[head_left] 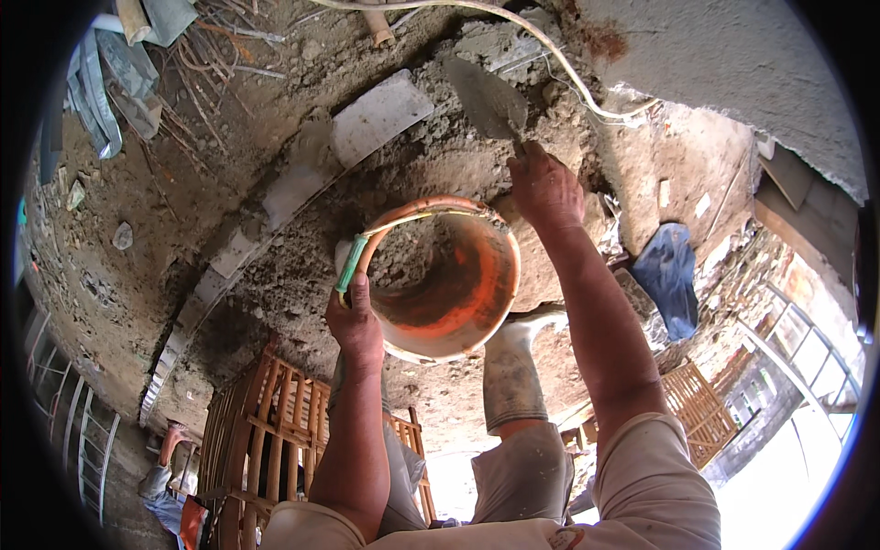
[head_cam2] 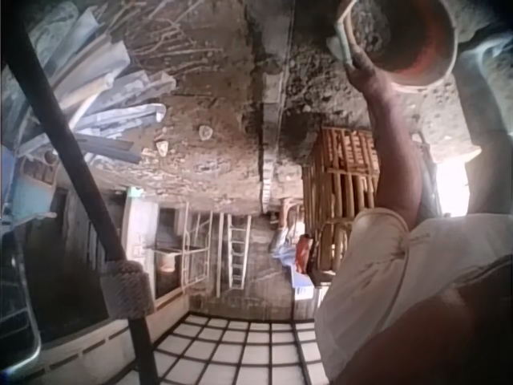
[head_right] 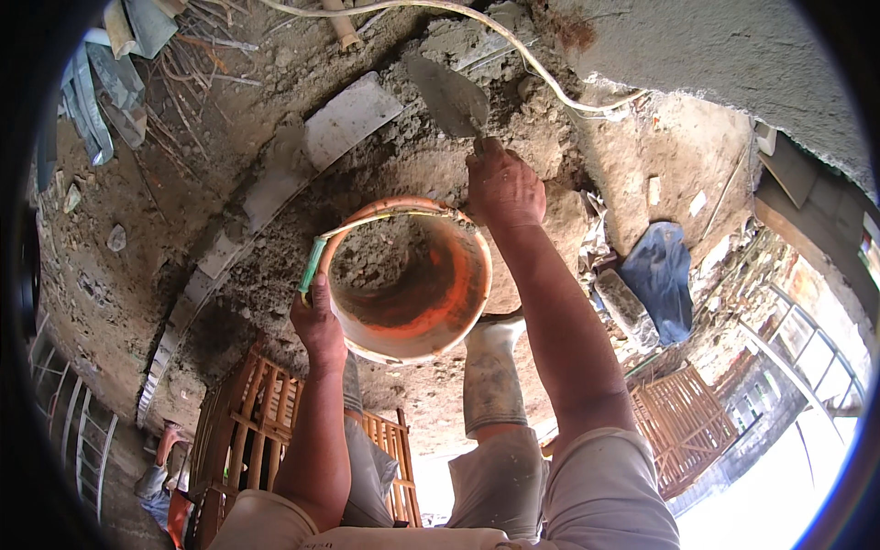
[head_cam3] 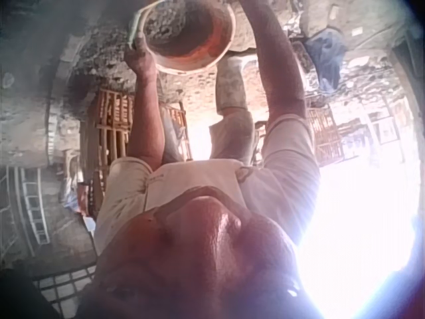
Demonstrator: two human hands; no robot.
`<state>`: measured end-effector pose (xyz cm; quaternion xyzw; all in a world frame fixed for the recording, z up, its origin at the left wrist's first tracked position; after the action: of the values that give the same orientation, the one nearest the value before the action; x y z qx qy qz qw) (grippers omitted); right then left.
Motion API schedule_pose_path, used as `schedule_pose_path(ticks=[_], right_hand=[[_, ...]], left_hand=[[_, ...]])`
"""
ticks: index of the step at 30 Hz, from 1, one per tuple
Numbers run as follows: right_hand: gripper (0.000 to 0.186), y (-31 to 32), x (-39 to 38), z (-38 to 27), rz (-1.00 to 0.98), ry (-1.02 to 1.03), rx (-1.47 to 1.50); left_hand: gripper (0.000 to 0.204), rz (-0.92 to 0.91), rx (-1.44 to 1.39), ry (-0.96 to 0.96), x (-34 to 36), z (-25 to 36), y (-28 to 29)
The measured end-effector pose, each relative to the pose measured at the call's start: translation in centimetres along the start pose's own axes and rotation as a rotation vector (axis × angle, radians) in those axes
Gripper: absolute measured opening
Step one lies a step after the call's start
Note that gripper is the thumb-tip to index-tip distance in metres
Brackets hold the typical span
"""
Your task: The person scoops wet cement from a bucket using a trowel and applies it to a wall or ceiling surface. They repeatedly transfer material from the bucket to the wall, smoothing it with the trowel.
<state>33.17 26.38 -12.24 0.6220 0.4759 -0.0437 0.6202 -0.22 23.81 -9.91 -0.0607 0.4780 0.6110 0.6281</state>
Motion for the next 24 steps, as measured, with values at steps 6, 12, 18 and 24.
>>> schedule_pose_path(ticks=[6, 12, 18, 24], right_hand=[[0.047, 0.7, 2.7, 1.7, 0.04, -0.043, 0.092], [0.043, -2.2, 4.1, 3.1, 0.084, -0.07, 0.114], [0.045, -3.4, 2.7, 4.1, 0.038, -0.101, 0.15], [0.041, -4.1, 3.0, 0.5, -0.079, 0.058, 0.097]], left_hand=[[0.044, 0.037, -0.015, -0.035, 0.0, -0.5, 0.1], [0.047, 0.027, -0.024, -0.027, 0.1, -0.3, -0.3], [0.048, 0.04, -0.007, -0.004, 0.2, -0.8, 0.0], [0.045, 0.042, -0.01, -0.037, 0.0, -0.1, -0.1]])
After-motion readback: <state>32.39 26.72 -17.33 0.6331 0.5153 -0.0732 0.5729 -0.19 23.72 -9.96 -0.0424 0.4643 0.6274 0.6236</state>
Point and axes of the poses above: each hand's wrist, its own x-axis towards the middle knuckle, its own y-axis out of the back of the hand, z = x × y, the point moved 5 cm from there along x, towards the middle knuckle, and after that the axes turned 12 degrees about x, right-handed, at the moved point
